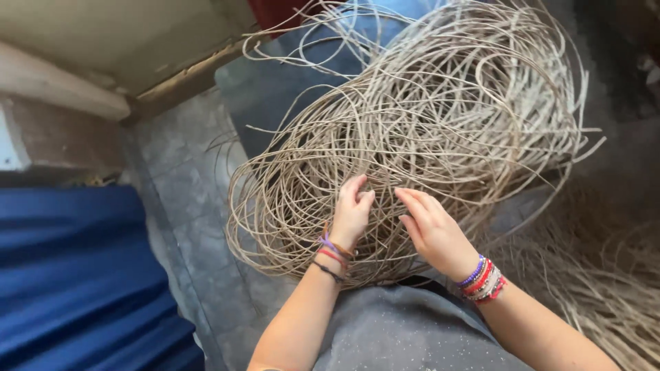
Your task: Weaving natural fiber strands onto a circular frame to create a decorative furniture piece
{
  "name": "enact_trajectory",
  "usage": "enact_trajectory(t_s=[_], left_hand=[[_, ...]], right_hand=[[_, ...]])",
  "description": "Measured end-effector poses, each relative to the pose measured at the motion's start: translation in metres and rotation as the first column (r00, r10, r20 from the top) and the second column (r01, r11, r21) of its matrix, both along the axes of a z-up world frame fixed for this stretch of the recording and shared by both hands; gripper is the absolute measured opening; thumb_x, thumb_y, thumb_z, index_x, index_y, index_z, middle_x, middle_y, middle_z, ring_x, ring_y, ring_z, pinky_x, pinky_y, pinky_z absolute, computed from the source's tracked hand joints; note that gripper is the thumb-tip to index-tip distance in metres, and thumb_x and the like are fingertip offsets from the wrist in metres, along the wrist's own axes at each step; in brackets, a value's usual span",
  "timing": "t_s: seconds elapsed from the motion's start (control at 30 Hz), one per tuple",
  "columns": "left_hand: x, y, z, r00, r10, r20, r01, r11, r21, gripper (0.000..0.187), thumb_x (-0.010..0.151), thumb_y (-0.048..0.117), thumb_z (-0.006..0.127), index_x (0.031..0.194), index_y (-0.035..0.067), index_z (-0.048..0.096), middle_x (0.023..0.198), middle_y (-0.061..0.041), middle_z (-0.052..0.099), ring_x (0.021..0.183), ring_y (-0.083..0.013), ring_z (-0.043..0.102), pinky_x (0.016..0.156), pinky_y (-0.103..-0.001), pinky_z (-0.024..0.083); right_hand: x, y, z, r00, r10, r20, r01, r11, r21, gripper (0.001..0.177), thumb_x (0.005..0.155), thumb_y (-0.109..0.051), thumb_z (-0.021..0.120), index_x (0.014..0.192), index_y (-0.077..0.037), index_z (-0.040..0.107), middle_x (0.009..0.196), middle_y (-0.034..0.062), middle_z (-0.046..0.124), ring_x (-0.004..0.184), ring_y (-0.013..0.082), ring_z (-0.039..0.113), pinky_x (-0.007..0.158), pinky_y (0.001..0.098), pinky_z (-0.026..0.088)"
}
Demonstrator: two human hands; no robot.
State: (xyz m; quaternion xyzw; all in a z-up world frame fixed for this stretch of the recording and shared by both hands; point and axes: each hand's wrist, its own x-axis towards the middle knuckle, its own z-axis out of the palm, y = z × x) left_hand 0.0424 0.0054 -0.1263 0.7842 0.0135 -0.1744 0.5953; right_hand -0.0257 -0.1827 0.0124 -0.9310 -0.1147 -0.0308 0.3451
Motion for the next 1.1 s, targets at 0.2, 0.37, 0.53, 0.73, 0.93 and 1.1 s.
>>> enact_trajectory(t_s=[0.2,0.37,0.53,0.73,0.93,1.1], left_hand=[[-0.02,0.004,0.118,0.936,-0.091,0.34,0.079,0.996,0.047,0.029,0.096,0.009,0.063,0.123,0.006,0.072,0.123,-0.014,0.064,0.122,-0.035,0.064,0.101,-0.04,0.053],[-0.037,0.009,0.143,0.858,-0.28,0.43,0.216,0.957,0.193,0.022,0.091,0.028,0.074,0.112,0.021,0.077,0.118,0.005,0.07,0.115,-0.019,0.069,0.094,-0.03,0.057],[-0.036,0.013,0.151,0.86,-0.165,0.482,0.036,0.963,0.266,0.039,0.092,0.033,0.072,0.129,0.019,0.07,0.12,-0.008,0.055,0.108,-0.0311,0.063,0.093,-0.038,0.056],[-0.023,0.031,0.171,0.915,0.023,0.402,-0.091,0.984,0.151,0.041,0.093,0.032,0.059,0.132,0.021,0.07,0.135,-0.011,0.033,0.115,-0.0268,0.048,0.106,-0.045,0.04],[-0.011,0.001,0.197,0.998,-0.062,-0.017,0.054,0.948,-0.314,0.064,0.098,0.049,0.039,0.148,0.009,0.045,0.145,-0.011,0.042,0.121,-0.022,0.042,0.114,-0.049,0.032],[-0.022,-0.027,0.195,0.968,0.209,0.137,-0.108,0.846,-0.522,0.028,0.105,0.026,0.058,0.096,0.011,0.08,0.146,-0.01,0.049,0.122,-0.019,0.052,0.114,-0.036,0.038]], right_hand=[[0.027,0.002,-0.01,0.956,-0.008,-0.295,0.135,0.9,0.415,0.051,0.102,-0.012,0.055,0.15,0.003,0.045,0.135,0.0281,0.062,0.122,0.043,0.063,0.1,0.0558,0.052],[0.041,0.01,0.025,0.839,0.098,-0.535,0.523,0.124,0.843,0.04,0.11,-0.018,0.043,0.143,0.0,0.056,0.094,0.0098,0.072,0.093,0.0218,0.076,0.09,0.0405,0.061],[0.047,-0.007,0.053,0.848,0.088,-0.522,0.515,0.089,0.852,0.036,0.113,-0.016,0.035,0.13,0.005,0.059,0.074,-0.0079,0.019,0.055,0.0047,0.026,0.055,0.0226,0.032],[0.018,-0.027,0.089,0.868,0.006,-0.497,0.458,0.378,0.804,0.031,0.11,-0.014,0.039,0.118,0.004,0.064,0.064,-0.0066,0.022,0.047,0.0061,0.023,0.041,0.022,0.024],[-0.012,-0.033,0.092,0.838,-0.086,-0.539,0.28,0.916,0.288,0.03,0.102,-0.023,0.051,0.091,-0.011,0.076,0.061,-0.0037,0.055,0.051,0.0106,0.047,0.052,0.027,0.041],[-0.037,-0.037,0.069,0.824,-0.144,-0.548,0.291,0.937,0.191,0.03,0.099,-0.024,0.054,0.083,-0.013,0.077,0.045,0.0079,0.068,0.045,0.0179,0.066,0.05,0.033,0.054]])
